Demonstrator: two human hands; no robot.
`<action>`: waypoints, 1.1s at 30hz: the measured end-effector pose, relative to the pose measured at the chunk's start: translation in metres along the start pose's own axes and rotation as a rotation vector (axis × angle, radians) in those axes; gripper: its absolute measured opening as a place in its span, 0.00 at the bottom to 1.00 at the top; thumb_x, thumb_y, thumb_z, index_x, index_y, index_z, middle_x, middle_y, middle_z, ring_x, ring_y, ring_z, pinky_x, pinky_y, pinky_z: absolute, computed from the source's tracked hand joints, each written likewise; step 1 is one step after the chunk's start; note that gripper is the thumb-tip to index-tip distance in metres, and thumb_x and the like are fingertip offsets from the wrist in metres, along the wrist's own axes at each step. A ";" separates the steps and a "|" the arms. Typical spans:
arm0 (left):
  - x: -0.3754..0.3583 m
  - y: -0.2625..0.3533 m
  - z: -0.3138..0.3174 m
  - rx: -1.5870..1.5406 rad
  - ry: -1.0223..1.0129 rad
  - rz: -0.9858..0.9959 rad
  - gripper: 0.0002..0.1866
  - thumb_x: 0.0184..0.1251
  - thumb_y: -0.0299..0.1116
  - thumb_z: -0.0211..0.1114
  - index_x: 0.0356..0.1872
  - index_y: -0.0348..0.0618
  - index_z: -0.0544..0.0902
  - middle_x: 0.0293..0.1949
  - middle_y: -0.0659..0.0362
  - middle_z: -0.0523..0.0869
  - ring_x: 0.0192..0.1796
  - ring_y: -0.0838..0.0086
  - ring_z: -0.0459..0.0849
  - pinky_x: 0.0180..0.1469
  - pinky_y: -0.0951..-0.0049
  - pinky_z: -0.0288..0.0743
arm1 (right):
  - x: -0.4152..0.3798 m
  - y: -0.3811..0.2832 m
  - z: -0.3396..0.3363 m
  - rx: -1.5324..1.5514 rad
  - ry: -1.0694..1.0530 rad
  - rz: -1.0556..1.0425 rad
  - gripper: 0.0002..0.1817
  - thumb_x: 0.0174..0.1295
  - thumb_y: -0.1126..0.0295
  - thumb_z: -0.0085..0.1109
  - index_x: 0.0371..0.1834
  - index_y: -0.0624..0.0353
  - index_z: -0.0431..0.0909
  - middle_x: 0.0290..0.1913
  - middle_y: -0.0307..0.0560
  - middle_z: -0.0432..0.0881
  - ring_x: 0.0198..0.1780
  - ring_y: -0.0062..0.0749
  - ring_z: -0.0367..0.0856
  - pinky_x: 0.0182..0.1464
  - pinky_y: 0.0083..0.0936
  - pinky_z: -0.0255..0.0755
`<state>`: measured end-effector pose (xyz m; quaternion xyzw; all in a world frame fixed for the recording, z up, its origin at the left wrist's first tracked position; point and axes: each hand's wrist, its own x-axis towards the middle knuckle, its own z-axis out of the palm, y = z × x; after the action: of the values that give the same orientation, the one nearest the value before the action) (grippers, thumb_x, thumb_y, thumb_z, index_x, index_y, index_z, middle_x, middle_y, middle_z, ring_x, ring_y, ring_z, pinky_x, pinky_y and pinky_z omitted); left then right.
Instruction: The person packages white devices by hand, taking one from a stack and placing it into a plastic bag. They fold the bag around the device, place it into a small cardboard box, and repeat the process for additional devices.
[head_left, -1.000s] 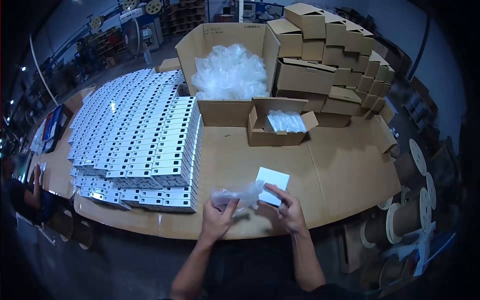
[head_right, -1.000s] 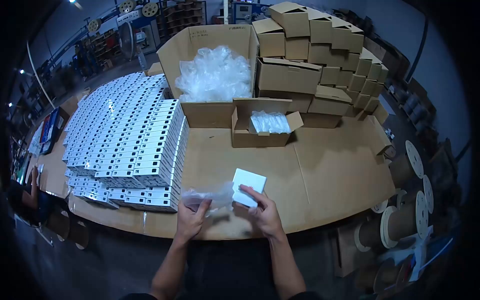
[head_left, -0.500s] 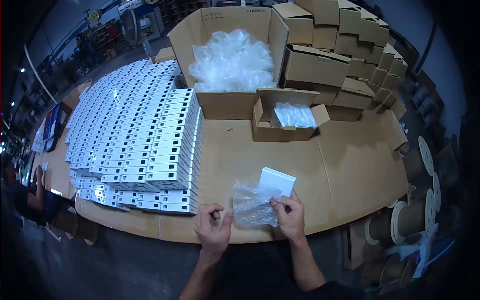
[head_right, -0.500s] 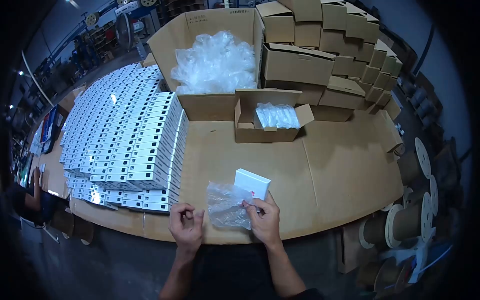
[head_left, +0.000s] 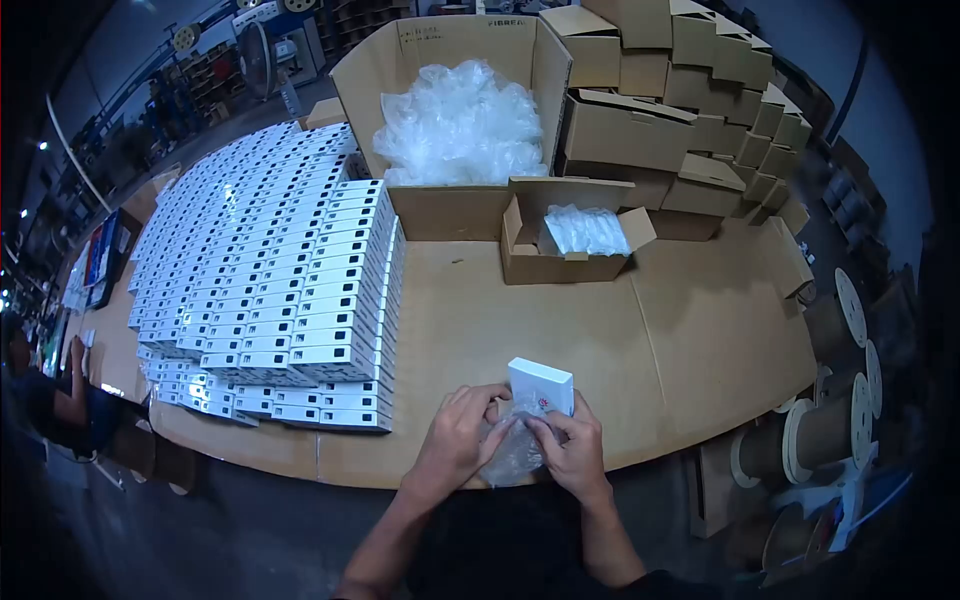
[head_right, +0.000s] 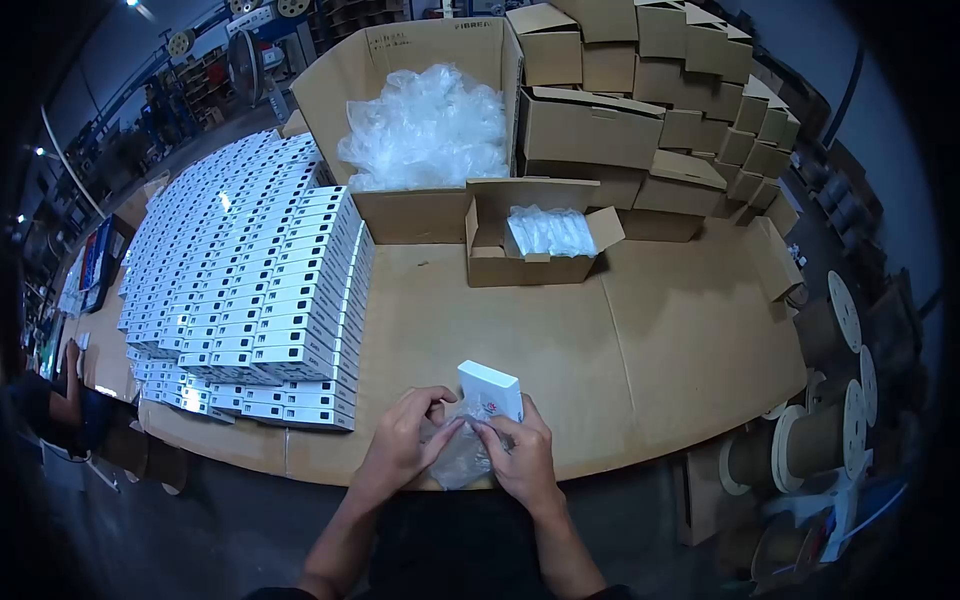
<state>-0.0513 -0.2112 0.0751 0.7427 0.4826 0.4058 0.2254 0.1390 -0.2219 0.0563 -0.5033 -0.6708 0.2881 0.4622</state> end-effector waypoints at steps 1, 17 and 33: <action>-0.001 -0.001 -0.001 0.104 0.023 0.062 0.14 0.59 0.24 0.78 0.44 0.36 0.83 0.36 0.53 0.84 0.39 0.60 0.85 0.45 0.63 0.81 | -0.001 -0.002 -0.001 -0.028 0.008 -0.001 0.07 0.60 0.78 0.74 0.39 0.69 0.89 0.51 0.62 0.83 0.45 0.50 0.88 0.46 0.38 0.81; -0.004 0.004 -0.005 -0.394 -0.003 -0.333 0.16 0.75 0.27 0.68 0.57 0.38 0.73 0.35 0.52 0.91 0.38 0.79 0.90 0.39 0.76 0.81 | -0.007 0.001 -0.008 -0.080 -0.162 -0.002 0.07 0.62 0.76 0.72 0.41 0.68 0.88 0.47 0.63 0.80 0.43 0.54 0.85 0.46 0.42 0.80; 0.006 -0.001 0.008 -0.403 0.140 -0.251 0.11 0.78 0.25 0.64 0.57 0.40 0.78 0.20 0.61 0.83 0.21 0.83 0.80 0.25 0.78 0.71 | -0.008 -0.002 -0.010 -0.019 -0.197 0.008 0.08 0.68 0.73 0.69 0.37 0.70 0.86 0.45 0.62 0.79 0.40 0.51 0.83 0.43 0.40 0.77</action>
<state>-0.0442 -0.2047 0.0717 0.5871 0.4948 0.5130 0.3837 0.1482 -0.2312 0.0594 -0.4795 -0.7138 0.3316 0.3880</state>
